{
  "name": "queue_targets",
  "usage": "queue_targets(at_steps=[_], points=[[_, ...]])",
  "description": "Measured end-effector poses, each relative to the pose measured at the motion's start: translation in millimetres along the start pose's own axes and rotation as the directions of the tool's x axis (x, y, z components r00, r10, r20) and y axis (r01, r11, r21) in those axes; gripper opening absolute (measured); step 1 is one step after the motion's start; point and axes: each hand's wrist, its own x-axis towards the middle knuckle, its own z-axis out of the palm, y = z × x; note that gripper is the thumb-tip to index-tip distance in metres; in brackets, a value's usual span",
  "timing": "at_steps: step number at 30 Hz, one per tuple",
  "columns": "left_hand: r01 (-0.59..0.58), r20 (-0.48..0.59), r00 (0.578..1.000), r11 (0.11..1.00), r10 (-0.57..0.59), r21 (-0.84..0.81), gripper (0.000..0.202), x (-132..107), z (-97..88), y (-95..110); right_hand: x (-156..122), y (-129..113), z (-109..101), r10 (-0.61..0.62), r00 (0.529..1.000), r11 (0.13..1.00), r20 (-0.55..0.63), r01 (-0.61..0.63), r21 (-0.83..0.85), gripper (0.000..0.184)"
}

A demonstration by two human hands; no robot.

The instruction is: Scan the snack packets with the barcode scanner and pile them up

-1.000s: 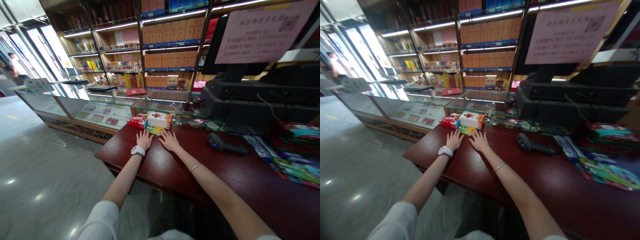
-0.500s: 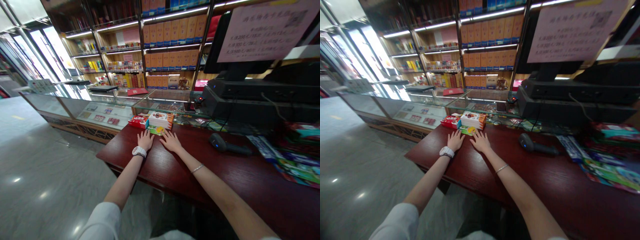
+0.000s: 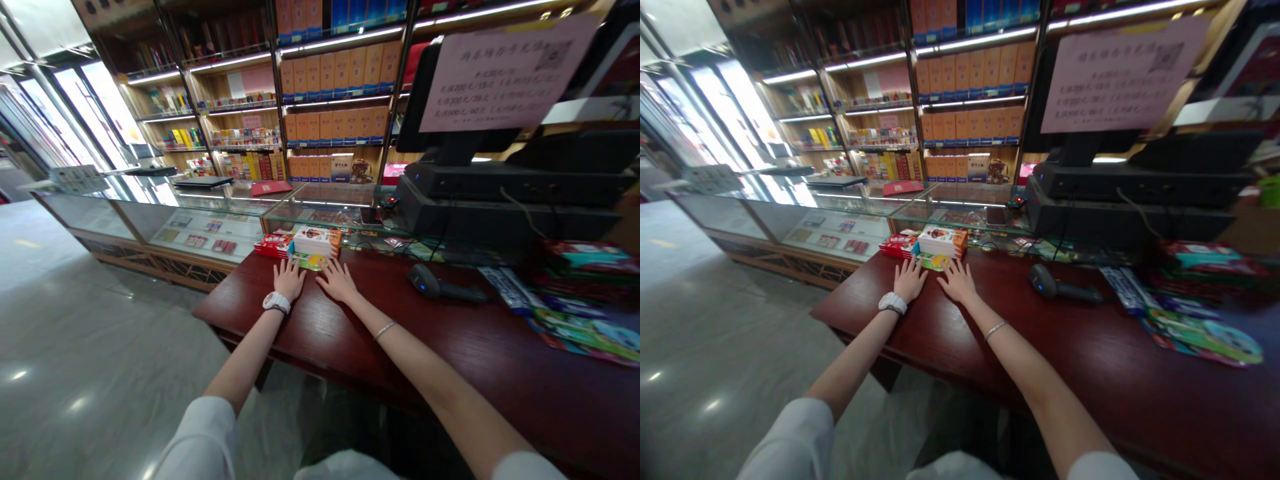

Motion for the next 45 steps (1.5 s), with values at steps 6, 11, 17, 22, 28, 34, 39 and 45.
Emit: queue_targets(at_steps=[6,11,17,22,28,34,39,45], points=[[-0.125,-0.06,0.99,0.991,0.128,0.053,0.056,-16,-15.6,8,-23,9,-17,-0.079,0.996,0.996,-0.039,0.077,-0.052,0.062],[-0.221,-0.105,0.968,0.972,0.228,0.076,0.056,-30,-26.8,30,-50,28,-38,-0.084,0.993,0.991,-0.087,0.074,-0.11,0.063],[-0.368,-0.128,0.921,0.929,0.369,0.03,0.056,-48,-35.8,78,-85,60,-66,-0.065,0.983,0.988,-0.172,0.039,-0.15,0.067],[-0.5,-0.166,0.856,0.866,0.489,-0.026,0.056,-58,-37.9,126,-123,89,-89,-0.02,0.969,0.985,-0.247,-0.023,-0.174,0.069],[-0.633,-0.163,0.771,0.769,0.616,-0.087,0.054,-65,-39.8,185,-175,133,-109,0.087,0.944,0.972,-0.32,-0.151,-0.18,0.066],[-0.739,-0.141,0.673,0.651,0.726,-0.173,0.052,-80,-37.5,247,-234,177,-120,0.216,0.91,0.942,-0.352,-0.29,-0.171,0.064],[-0.811,-0.142,0.574,0.537,0.806,-0.234,0.05,-96,-26.6,299,-276,212,-125,0.313,0.873,0.901,-0.373,-0.397,-0.173,0.063],[-0.873,-0.133,0.461,0.421,0.877,-0.247,0.051,-110,-10.3,356,-326,258,-130,0.433,0.748,0.817,-0.502,-0.562,-0.131,0.057]])
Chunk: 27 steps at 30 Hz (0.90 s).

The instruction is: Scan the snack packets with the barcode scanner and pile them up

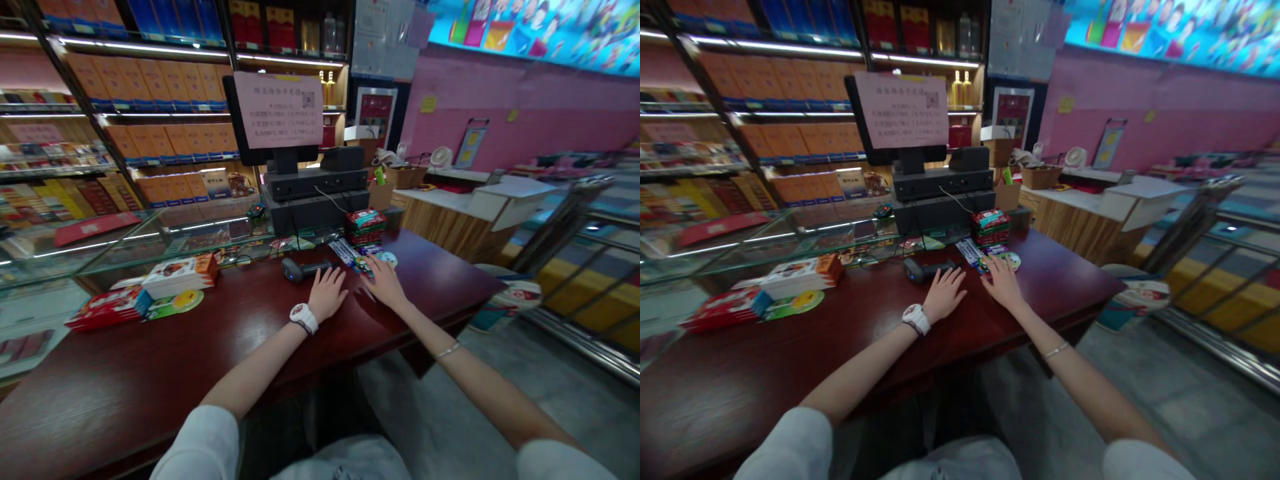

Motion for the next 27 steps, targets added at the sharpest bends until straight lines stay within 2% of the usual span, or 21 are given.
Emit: queue_targets(at_steps=[6,11,15,19,27], points=[[-0.021,0.027,0.999,0.999,0.022,-0.028,0.052,34,20.4,22,-15,64,0,0.18,0.98,0.983,-0.082,-0.182,-0.012,0.054],[0.057,0.033,0.998,0.996,-0.055,-0.065,0.05,62,29.9,35,-8,96,10,0.283,0.957,0.958,-0.056,-0.285,-0.028,0.06],[0.14,-0.002,0.99,0.986,-0.14,-0.094,0.049,78,40.6,44,2,101,18,0.34,0.94,0.939,0.027,-0.338,-0.055,0.067],[0.206,-0.048,0.976,0.973,-0.212,-0.109,0.045,83,51.2,48,6,99,21,0.361,0.925,0.932,0.12,-0.353,-0.084,0.072],[0.2,-0.024,0.979,0.973,-0.204,-0.117,0.044,80,58.8,45,6,95,17,0.356,0.91,0.934,0.211,-0.355,-0.046,0.068]])
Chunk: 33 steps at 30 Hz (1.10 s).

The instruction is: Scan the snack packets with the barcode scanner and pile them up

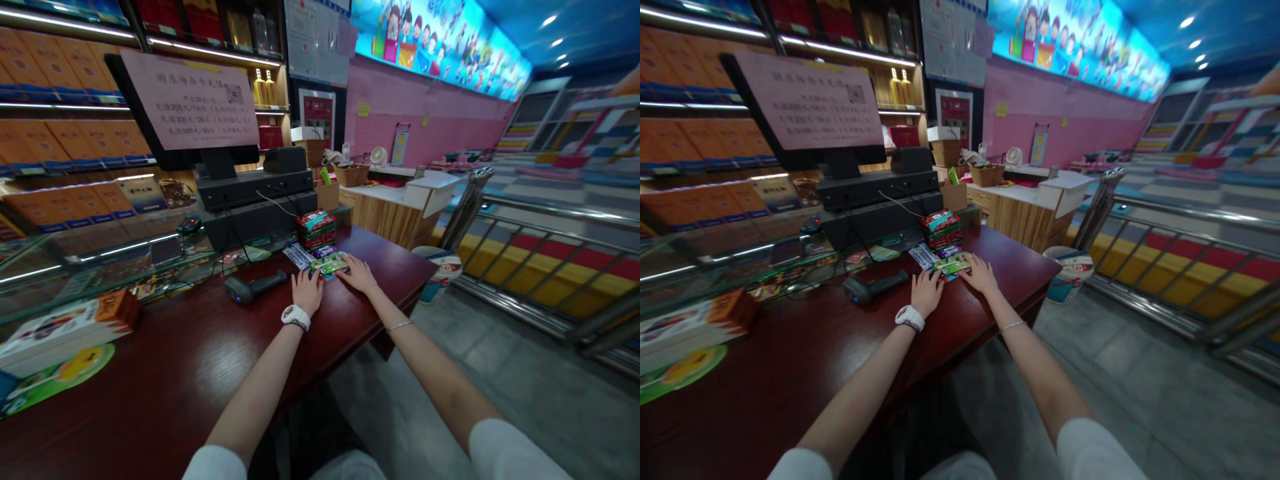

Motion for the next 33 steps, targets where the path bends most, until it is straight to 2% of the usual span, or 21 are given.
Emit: queue_targets(at_steps=[5,9,14,20,24,28,33], points=[[-0.031,0.044,0.998,0.998,0.033,-0.052,0.045,2,2.1,0,1,3,1,-0.025,1.0,0.999,0.0,0.025,0.024,0.065],[-0.029,0.032,0.999,0.997,0.031,-0.071,0.046,2,2.6,-1,2,7,4,-0.052,0.998,0.996,-0.03,0.054,0.07,0.063],[-0.048,0.005,0.999,0.997,0.048,-0.055,0.047,1,-5.5,3,2,9,6,-0.101,0.985,0.981,-0.14,0.122,0.15,0.059],[-0.063,-0.064,0.996,0.998,0.061,-0.031,0.042,0,-23.6,1,-2,0,-3,-0.083,0.959,0.975,-0.27,0.134,0.176,0.042],[-0.053,-0.113,0.992,0.999,0.051,-0.01,0.042,-2,-39.6,-9,-3,-21,-12,-0.093,0.921,0.972,-0.379,0.167,0.168,0.04],[-0.028,-0.16,0.987,0.999,0.034,0.036,0.045,-6,-60.1,-26,0,-56,-19,-0.144,0.869,0.965,-0.473,0.229,0.127,0.04],[0.001,-0.264,0.964,0.999,0.013,0.05,0.046,-20,-79.1,-57,7,-105,-15,-0.2,0.774,0.937,-0.601,0.33,0.113,0.037]])
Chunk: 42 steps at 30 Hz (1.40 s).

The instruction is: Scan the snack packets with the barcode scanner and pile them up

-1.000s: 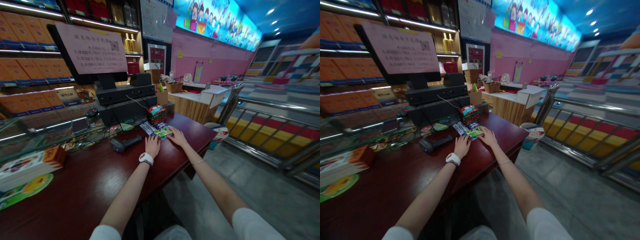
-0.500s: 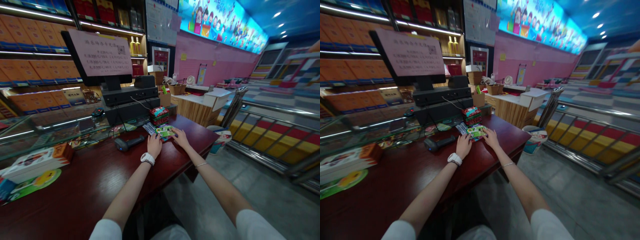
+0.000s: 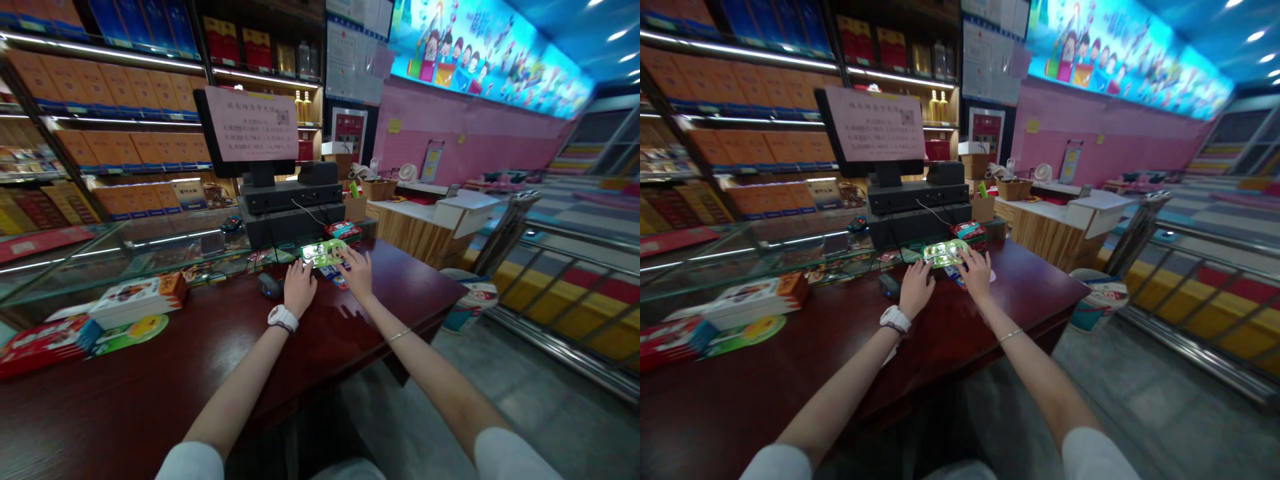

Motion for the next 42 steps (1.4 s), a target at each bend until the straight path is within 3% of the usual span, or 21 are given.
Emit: queue_targets(at_steps=[6,13,18,22,27,34,42], points=[[0.053,-0.169,0.984,0.998,-0.055,-0.016,0.045,-18,-20.6,-51,8,-55,34,-0.067,0.993,0.992,-0.1,0.077,0.096,0.036],[0.166,-0.365,0.916,0.985,-0.167,-0.035,0.06,-42,-54.7,-113,8,-126,69,-0.169,0.974,0.953,-0.153,0.201,0.226,0.036],[0.278,-0.397,0.885,0.96,-0.243,0.032,0.076,-58,-72.6,-152,1,-168,88,-0.235,0.958,0.921,-0.164,0.273,0.279,0.035],[0.287,-0.381,0.885,0.958,-0.266,-0.002,0.084,-69,-79.3,-177,-8,-188,103,-0.272,0.945,0.902,-0.18,0.316,0.294,0.033],[0.31,-0.354,0.885,0.95,-0.303,-0.038,0.084,-78,-87.2,-189,-15,-194,115,-0.267,0.95,0.889,-0.161,0.308,0.34,0.034],[0.265,-0.373,0.891,0.963,-0.26,-0.039,0.075,-78,-103.1,-189,-11,-174,111,-0.322,0.946,0.872,-0.031,0.31,0.38,0.043],[0.219,-0.334,0.91,0.968,-0.247,-0.12,0.079,-80,-96.2,-200,-7,-163,108,-0.361,0.933,0.845,-0.001,0.328,0.422,0.037]])
